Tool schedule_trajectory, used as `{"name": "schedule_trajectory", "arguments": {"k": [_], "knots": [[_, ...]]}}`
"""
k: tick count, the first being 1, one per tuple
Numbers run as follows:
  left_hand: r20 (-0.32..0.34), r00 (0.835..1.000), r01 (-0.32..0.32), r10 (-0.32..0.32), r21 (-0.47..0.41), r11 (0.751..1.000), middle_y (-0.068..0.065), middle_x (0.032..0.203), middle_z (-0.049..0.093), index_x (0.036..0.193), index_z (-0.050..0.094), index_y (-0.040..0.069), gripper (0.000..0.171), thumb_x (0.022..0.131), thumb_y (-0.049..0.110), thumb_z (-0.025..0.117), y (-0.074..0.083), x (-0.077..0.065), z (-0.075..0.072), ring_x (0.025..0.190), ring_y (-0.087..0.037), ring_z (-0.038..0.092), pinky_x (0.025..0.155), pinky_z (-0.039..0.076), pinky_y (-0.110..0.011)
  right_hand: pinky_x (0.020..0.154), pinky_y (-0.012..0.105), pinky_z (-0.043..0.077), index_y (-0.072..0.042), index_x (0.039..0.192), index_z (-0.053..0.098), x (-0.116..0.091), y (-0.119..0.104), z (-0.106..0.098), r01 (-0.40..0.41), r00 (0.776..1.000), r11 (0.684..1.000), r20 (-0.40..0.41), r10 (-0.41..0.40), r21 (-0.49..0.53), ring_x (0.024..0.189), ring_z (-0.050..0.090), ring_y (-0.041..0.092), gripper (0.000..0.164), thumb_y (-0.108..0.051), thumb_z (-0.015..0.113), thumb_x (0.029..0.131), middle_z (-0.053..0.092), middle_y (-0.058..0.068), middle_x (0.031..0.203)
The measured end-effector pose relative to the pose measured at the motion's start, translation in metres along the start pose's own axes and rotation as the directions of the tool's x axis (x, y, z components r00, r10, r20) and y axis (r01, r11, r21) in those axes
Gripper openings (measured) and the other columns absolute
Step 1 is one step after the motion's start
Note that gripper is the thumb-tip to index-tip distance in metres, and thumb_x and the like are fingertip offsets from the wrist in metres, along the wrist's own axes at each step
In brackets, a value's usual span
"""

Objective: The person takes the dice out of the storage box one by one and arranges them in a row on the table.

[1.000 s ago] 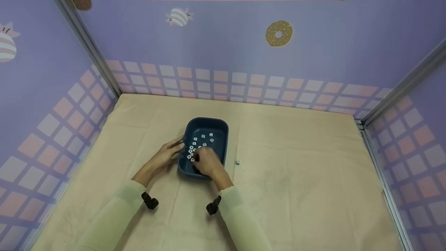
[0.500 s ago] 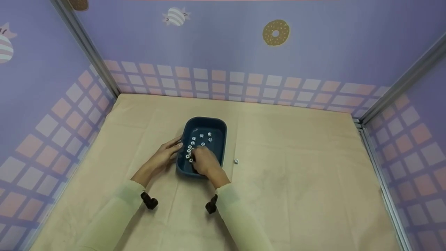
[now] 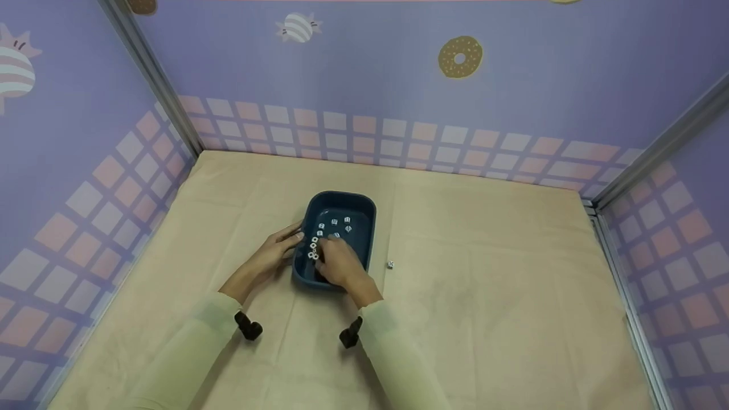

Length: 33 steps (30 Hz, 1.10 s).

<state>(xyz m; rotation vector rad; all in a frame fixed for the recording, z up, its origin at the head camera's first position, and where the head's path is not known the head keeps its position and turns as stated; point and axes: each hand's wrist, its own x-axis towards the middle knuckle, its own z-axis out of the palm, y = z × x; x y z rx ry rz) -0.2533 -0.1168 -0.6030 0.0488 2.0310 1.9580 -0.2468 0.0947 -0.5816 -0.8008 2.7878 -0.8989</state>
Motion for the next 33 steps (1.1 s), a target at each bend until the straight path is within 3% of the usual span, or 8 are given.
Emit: {"name": "schedule_trajectory", "arguments": {"k": [6, 11, 17, 20, 27, 33], "knots": [[-0.007, 1.000, -0.008, 0.008, 0.003, 1.000, -0.008, 0.165, 0.045, 0.164, 0.044, 0.024, 0.057, 0.110, 0.036, 0.059, -0.002, 0.001, 0.002, 0.140, -0.029, 0.055, 0.112, 0.050, -0.047, 0.080, 0.034, 0.058, -0.003, 0.110, 0.072, -0.006, 0.000, -0.008, 0.112, 0.993, 0.994, -0.036, -0.111, 0.009, 0.090, 0.063, 0.015, 0.017, -0.011, 0.075, 0.095, 0.066, 0.002, 0.102], [-0.013, 1.000, -0.001, 0.000, -0.038, 0.999, -0.009, 0.165, 0.044, 0.163, 0.044, 0.022, 0.057, 0.110, 0.033, 0.061, -0.003, 0.001, 0.002, 0.140, -0.031, 0.056, 0.110, 0.052, -0.047, 0.081, 0.034, 0.058, -0.006, 0.105, 0.071, -0.022, 0.004, -0.037, 0.149, 0.984, 0.989, -0.097, -0.147, 0.020, 0.090, 0.064, 0.017, 0.016, -0.009, 0.076, 0.091, 0.065, 0.002, 0.101], [-0.022, 1.000, -0.006, 0.005, -0.048, 0.999, -0.012, 0.165, 0.044, 0.163, 0.045, 0.020, 0.058, 0.109, 0.031, 0.062, -0.002, 0.002, 0.002, 0.140, -0.034, 0.056, 0.109, 0.052, -0.047, 0.073, 0.036, 0.058, -0.006, 0.097, 0.069, -0.051, 0.041, -0.087, 0.117, 0.981, 0.991, -0.164, -0.105, 0.060, 0.084, 0.063, 0.019, 0.012, -0.004, 0.076, 0.089, 0.064, 0.004, 0.095], [-0.029, 1.000, -0.002, 0.001, -0.029, 1.000, -0.012, 0.166, 0.043, 0.163, 0.044, 0.020, 0.057, 0.109, 0.031, 0.062, -0.002, 0.003, 0.001, 0.141, -0.033, 0.055, 0.111, 0.051, -0.046, 0.074, 0.041, 0.061, -0.004, 0.097, 0.069, -0.066, 0.068, -0.100, 0.083, 0.979, 0.993, -0.193, -0.065, 0.088, 0.085, 0.065, 0.021, 0.011, -0.002, 0.076, 0.089, 0.066, 0.006, 0.095], [-0.037, 0.999, -0.009, 0.009, -0.010, 1.000, -0.011, 0.167, 0.041, 0.163, 0.044, 0.023, 0.057, 0.110, 0.032, 0.061, -0.001, 0.002, 0.001, 0.143, -0.033, 0.053, 0.113, 0.049, -0.046, 0.078, 0.043, 0.062, -0.001, 0.099, 0.070, -0.094, 0.117, -0.085, -0.052, 0.972, 0.986, -0.219, 0.087, 0.159, 0.089, 0.067, 0.025, 0.012, 0.003, 0.076, 0.090, 0.069, 0.010, 0.097], [-0.041, 0.999, -0.020, 0.020, -0.001, 1.000, -0.010, 0.167, 0.041, 0.163, 0.044, 0.022, 0.058, 0.110, 0.033, 0.061, -0.003, 0.002, 0.004, 0.144, -0.033, 0.052, 0.115, 0.047, -0.048, 0.080, 0.037, 0.058, 0.000, 0.100, 0.072, -0.104, 0.132, -0.069, -0.136, 0.971, 0.978, -0.176, 0.163, 0.157, 0.088, 0.066, 0.022, 0.013, 0.004, 0.076, 0.089, 0.070, 0.009, 0.096]]}}
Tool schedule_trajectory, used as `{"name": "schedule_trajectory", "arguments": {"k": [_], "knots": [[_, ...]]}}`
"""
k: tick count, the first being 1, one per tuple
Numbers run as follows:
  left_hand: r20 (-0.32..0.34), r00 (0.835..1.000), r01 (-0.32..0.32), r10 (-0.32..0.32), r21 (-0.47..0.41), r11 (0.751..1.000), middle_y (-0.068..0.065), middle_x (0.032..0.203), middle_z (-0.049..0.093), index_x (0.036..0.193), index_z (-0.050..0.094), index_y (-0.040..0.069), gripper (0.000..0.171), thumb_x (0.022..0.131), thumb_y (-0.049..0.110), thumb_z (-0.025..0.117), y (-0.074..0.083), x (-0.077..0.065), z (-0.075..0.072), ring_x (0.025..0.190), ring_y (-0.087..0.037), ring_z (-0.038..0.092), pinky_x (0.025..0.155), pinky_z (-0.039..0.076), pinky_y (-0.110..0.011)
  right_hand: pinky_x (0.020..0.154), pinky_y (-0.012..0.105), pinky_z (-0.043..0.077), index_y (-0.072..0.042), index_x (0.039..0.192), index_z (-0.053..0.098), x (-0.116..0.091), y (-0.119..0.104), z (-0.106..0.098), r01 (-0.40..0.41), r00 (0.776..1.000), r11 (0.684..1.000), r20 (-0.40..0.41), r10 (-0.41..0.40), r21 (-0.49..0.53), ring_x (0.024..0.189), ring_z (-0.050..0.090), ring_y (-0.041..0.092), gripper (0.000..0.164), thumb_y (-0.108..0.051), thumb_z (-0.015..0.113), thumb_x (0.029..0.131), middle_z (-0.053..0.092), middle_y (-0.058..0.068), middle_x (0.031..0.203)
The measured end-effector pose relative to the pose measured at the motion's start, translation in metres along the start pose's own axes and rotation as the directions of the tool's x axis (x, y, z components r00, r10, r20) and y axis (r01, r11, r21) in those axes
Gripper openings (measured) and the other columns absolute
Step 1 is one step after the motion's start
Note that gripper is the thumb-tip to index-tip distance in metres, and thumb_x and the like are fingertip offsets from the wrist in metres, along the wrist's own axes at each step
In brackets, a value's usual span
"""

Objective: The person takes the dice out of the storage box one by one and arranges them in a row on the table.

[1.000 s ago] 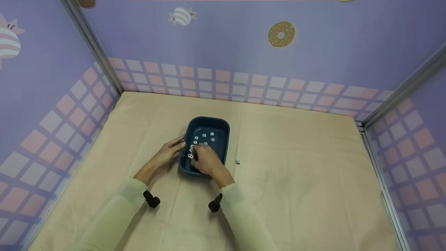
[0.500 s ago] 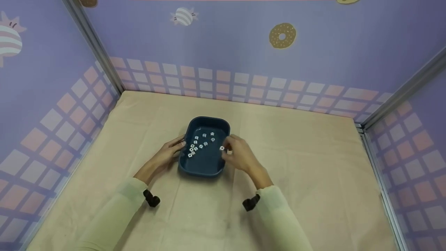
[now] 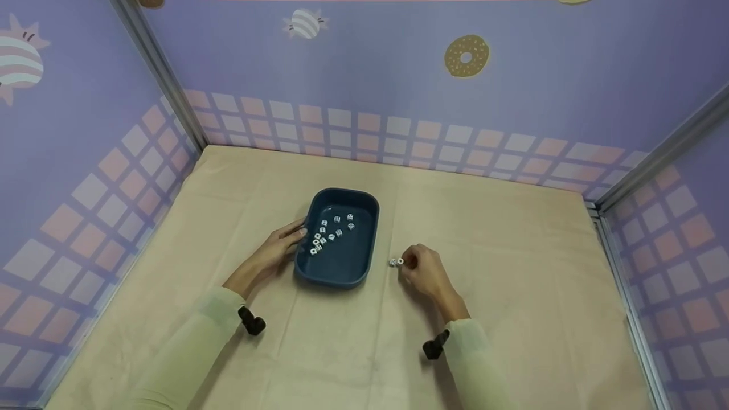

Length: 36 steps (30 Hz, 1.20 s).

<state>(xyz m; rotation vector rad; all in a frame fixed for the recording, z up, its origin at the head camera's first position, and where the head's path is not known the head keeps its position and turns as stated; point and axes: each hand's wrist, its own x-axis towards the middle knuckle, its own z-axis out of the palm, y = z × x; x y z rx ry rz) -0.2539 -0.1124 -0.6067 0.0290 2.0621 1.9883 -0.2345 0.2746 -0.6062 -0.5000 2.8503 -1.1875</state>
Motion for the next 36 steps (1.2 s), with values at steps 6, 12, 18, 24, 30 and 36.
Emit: {"name": "schedule_trajectory", "arguments": {"k": [6, 12, 18, 24, 30, 36], "knots": [[-0.004, 1.000, -0.018, 0.018, 0.051, 0.999, -0.009, 0.167, 0.041, 0.162, 0.046, 0.022, 0.055, 0.110, 0.033, 0.060, 0.001, 0.000, -0.001, 0.151, -0.032, 0.043, 0.121, 0.040, -0.050, 0.075, 0.031, 0.053, -0.001, 0.102, 0.073, 0.000, 0.004, 0.004, 0.015, 1.000, 0.999, 0.023, -0.014, -0.036, 0.087, 0.062, 0.021, 0.014, 0.005, 0.075, 0.089, 0.066, 0.008, 0.097], [-0.004, 1.000, 0.013, -0.013, 0.005, 1.000, -0.009, 0.166, 0.042, 0.163, 0.044, 0.022, 0.056, 0.110, 0.032, 0.060, -0.001, 0.002, -0.002, 0.145, -0.033, 0.051, 0.112, 0.049, -0.050, 0.078, 0.027, 0.049, -0.002, 0.107, 0.073, -0.002, 0.008, 0.009, -0.042, 0.999, 0.998, 0.035, 0.040, 0.052, 0.092, 0.059, 0.022, 0.018, 0.005, 0.074, 0.091, 0.065, 0.009, 0.103], [-0.012, 1.000, 0.018, -0.018, -0.002, 1.000, -0.009, 0.165, 0.044, 0.163, 0.045, 0.022, 0.055, 0.110, 0.030, 0.061, 0.000, 0.002, 0.000, 0.142, -0.033, 0.054, 0.112, 0.050, -0.048, 0.078, 0.027, 0.046, -0.004, 0.112, 0.075, -0.003, 0.008, 0.016, -0.100, 0.995, 0.984, 0.010, 0.100, 0.150, 0.092, 0.056, 0.023, 0.020, 0.001, 0.077, 0.093, 0.063, 0.011, 0.105], [-0.013, 0.999, 0.031, -0.031, 0.004, 1.000, -0.010, 0.166, 0.044, 0.162, 0.046, 0.022, 0.054, 0.110, 0.030, 0.060, 0.000, 0.003, 0.002, 0.142, -0.034, 0.054, 0.113, 0.049, -0.050, 0.077, 0.027, 0.044, -0.007, 0.110, 0.077, -0.006, 0.008, 0.023, -0.120, 0.991, 0.978, -0.038, 0.129, 0.173, 0.091, 0.054, 0.021, 0.018, -0.006, 0.082, 0.093, 0.061, 0.009, 0.104], [0.000, 0.999, 0.045, -0.045, -0.002, 0.999, -0.010, 0.166, 0.043, 0.163, 0.045, 0.022, 0.056, 0.110, 0.033, 0.061, 0.000, 0.004, 0.001, 0.142, -0.033, 0.054, 0.112, 0.050, -0.047, 0.078, 0.029, 0.044, -0.010, 0.108, 0.079, -0.007, 0.008, 0.026, -0.104, 0.990, 0.979, -0.080, 0.119, 0.175, 0.092, 0.055, 0.022, 0.015, -0.004, 0.080, 0.094, 0.063, 0.007, 0.104], [0.005, 0.998, 0.064, -0.064, -0.021, 0.998, -0.008, 0.165, 0.044, 0.163, 0.045, 0.024, 0.058, 0.109, 0.036, 0.062, 0.001, 0.002, -0.002, 0.141, -0.033, 0.056, 0.109, 0.052, -0.044, 0.078, 0.029, 0.044, -0.012, 0.105, 0.081, -0.006, 0.007, 0.028, -0.079, 0.991, 0.980, -0.092, 0.097, 0.182, 0.091, 0.055, 0.021, 0.012, -0.006, 0.081, 0.094, 0.064, 0.006, 0.103]]}}
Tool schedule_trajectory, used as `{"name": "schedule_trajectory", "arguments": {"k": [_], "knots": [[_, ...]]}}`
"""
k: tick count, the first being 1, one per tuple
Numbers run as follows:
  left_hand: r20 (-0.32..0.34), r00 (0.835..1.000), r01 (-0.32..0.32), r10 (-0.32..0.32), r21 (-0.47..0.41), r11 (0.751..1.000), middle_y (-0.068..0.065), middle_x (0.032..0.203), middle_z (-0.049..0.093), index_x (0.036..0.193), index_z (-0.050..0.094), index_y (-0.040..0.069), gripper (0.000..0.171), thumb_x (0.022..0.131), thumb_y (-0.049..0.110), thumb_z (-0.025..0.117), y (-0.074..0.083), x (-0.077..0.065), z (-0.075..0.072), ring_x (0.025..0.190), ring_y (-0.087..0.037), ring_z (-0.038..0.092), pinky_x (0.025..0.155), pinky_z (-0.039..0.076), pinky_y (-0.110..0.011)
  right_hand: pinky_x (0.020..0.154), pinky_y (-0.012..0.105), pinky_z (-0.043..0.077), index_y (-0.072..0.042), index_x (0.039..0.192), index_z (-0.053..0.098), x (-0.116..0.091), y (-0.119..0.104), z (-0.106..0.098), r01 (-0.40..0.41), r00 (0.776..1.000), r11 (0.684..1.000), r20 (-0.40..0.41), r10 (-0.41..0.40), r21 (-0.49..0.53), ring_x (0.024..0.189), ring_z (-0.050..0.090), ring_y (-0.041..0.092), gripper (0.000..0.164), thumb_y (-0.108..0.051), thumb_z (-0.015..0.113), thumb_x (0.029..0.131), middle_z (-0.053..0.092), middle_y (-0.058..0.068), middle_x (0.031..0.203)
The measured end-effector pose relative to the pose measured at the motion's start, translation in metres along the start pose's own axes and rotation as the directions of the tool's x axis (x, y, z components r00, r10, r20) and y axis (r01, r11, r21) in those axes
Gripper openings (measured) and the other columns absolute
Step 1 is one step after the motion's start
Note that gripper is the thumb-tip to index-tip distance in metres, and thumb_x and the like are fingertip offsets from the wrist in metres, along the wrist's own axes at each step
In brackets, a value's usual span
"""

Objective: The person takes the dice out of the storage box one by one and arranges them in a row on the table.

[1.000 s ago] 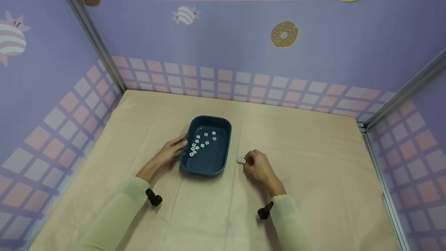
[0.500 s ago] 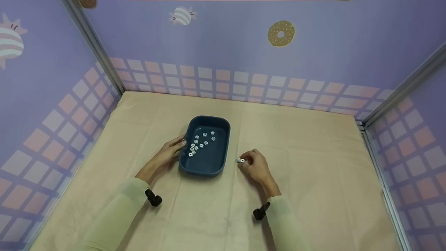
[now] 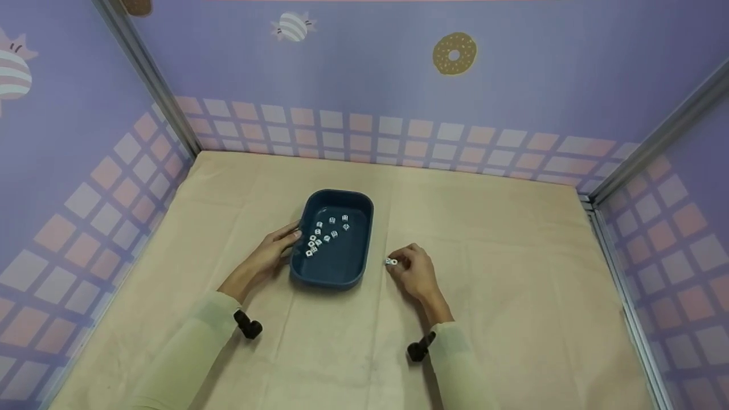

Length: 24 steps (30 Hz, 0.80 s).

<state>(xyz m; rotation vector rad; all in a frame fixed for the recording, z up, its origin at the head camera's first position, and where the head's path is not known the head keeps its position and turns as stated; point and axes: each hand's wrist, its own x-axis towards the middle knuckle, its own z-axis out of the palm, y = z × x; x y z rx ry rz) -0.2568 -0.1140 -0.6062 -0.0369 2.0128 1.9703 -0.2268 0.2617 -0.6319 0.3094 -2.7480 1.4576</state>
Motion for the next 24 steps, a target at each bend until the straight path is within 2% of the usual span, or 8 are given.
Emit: {"name": "schedule_trajectory", "arguments": {"k": [4, 10, 13, 19, 24], "knots": [[0.024, 1.000, 0.008, -0.007, -0.033, 0.999, -0.008, 0.164, 0.045, 0.163, 0.044, 0.024, 0.058, 0.109, 0.035, 0.062, 0.0003, -0.0013, 0.0001, 0.140, -0.031, 0.057, 0.109, 0.053, -0.043, 0.077, 0.030, 0.045, -0.011, 0.102, 0.081, -0.0009, 0.0005, 0.0008, 0.019, 1.000, 1.000, -0.018, -0.020, -0.015, 0.090, 0.055, 0.021, 0.009, -0.007, 0.082, 0.094, 0.064, 0.007, 0.102], [0.015, 1.000, 0.003, -0.002, -0.025, 1.000, -0.009, 0.164, 0.045, 0.163, 0.044, 0.023, 0.059, 0.109, 0.037, 0.063, 0.0024, -0.0026, -0.0026, 0.140, -0.031, 0.057, 0.109, 0.052, -0.043, 0.078, 0.032, 0.044, -0.010, 0.101, 0.081, 0.0025, -0.0009, 0.0038, 0.024, 0.999, 1.000, -0.025, -0.025, -0.008, 0.090, 0.054, 0.021, 0.007, -0.008, 0.081, 0.094, 0.063, 0.007, 0.100], [0.024, 1.000, 0.014, -0.013, -0.051, 0.999, -0.008, 0.163, 0.045, 0.164, 0.044, 0.024, 0.059, 0.109, 0.037, 0.062, 0.0022, -0.0027, -0.0038, 0.139, -0.030, 0.057, 0.110, 0.052, -0.044, 0.078, 0.032, 0.044, -0.010, 0.102, 0.081, 0.0032, -0.0007, 0.0049, 0.035, 0.999, 0.999, -0.028, -0.035, -0.016, 0.089, 0.054, 0.021, 0.009, -0.007, 0.080, 0.094, 0.063, 0.007, 0.098], [0.017, 1.000, 0.023, -0.022, -0.032, 0.999, -0.006, 0.163, 0.045, 0.163, 0.045, 0.025, 0.057, 0.109, 0.037, 0.061, 0.0003, -0.0026, -0.0019, 0.139, -0.029, 0.057, 0.111, 0.051, -0.044, 0.078, 0.033, 0.045, -0.009, 0.106, 0.080, 0.0014, 0.0005, 0.0043, 0.042, 0.999, 0.998, -0.027, -0.043, -0.039, 0.090, 0.055, 0.021, 0.013, -0.007, 0.082, 0.093, 0.062, 0.006, 0.098], [0.021, 0.999, 0.027, -0.026, -0.037, 0.999, -0.007, 0.162, 0.046, 0.163, 0.045, 0.027, 0.057, 0.110, 0.037, 0.061, -0.0006, -0.0014, 0.0006, 0.137, -0.028, 0.058, 0.110, 0.052, -0.044, 0.079, 0.035, 0.044, -0.010, 0.102, 0.080, 0.0001, 0.0027, 0.0018, 0.044, 0.999, 0.998, -0.028, -0.045, -0.045, 0.089, 0.054, 0.022, 0.010, -0.008, 0.082, 0.093, 0.062, 0.006, 0.097]]}}
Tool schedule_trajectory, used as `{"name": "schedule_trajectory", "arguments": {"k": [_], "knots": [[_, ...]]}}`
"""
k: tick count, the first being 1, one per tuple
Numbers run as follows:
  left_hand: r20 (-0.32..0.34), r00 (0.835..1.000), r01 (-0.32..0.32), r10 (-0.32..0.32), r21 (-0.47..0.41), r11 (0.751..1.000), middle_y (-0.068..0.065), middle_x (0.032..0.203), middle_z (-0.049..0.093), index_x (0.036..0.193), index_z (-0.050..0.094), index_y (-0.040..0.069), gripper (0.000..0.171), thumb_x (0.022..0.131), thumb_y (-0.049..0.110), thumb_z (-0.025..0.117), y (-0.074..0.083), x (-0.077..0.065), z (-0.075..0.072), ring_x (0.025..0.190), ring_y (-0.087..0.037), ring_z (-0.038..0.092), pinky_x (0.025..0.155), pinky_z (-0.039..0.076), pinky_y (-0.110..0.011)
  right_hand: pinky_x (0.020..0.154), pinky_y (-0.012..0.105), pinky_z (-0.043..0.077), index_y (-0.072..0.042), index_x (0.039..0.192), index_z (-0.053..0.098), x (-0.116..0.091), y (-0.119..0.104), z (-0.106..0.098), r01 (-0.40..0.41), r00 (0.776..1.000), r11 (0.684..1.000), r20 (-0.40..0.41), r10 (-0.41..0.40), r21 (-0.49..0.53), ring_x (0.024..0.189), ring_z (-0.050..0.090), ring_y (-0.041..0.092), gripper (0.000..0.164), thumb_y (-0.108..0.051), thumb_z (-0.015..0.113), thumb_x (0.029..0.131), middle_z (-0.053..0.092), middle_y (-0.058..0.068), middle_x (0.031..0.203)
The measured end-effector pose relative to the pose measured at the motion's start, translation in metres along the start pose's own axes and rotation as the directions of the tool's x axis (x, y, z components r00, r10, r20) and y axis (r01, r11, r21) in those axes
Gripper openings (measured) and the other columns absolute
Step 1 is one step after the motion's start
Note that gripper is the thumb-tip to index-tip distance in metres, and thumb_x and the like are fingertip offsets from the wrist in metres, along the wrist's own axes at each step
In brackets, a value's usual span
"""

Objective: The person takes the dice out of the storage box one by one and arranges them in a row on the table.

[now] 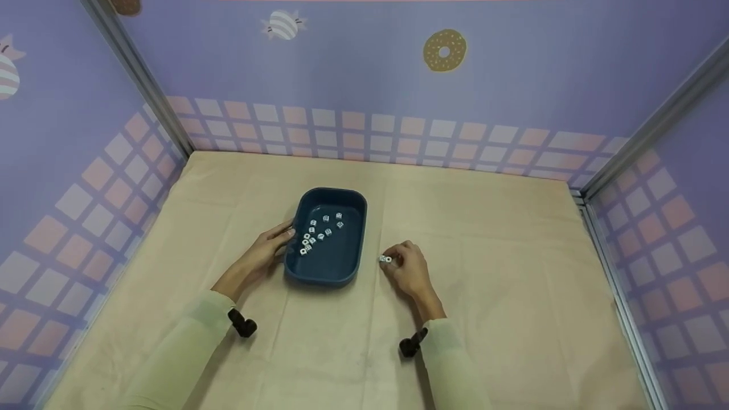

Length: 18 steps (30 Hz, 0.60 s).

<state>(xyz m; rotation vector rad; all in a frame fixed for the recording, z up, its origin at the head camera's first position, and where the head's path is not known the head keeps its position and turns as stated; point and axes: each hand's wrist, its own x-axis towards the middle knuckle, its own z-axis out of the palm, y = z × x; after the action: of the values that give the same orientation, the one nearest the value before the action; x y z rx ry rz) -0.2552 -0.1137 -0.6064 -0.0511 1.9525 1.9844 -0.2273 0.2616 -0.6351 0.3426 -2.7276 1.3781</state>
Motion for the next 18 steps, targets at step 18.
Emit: {"name": "schedule_trajectory", "arguments": {"k": [18], "knots": [[0.027, 0.999, -0.035, 0.036, -0.035, 0.999, -0.010, 0.162, 0.046, 0.164, 0.043, 0.022, 0.059, 0.109, 0.037, 0.061, 0.0002, -0.0021, -0.0010, 0.139, -0.031, 0.058, 0.109, 0.052, -0.042, 0.079, 0.034, 0.043, -0.011, 0.103, 0.080, 0.0000, -0.0010, -0.0007, -0.032, 0.999, 0.999, 0.025, 0.032, 0.012, 0.091, 0.053, 0.022, 0.010, -0.008, 0.082, 0.093, 0.062, 0.006, 0.099]]}}
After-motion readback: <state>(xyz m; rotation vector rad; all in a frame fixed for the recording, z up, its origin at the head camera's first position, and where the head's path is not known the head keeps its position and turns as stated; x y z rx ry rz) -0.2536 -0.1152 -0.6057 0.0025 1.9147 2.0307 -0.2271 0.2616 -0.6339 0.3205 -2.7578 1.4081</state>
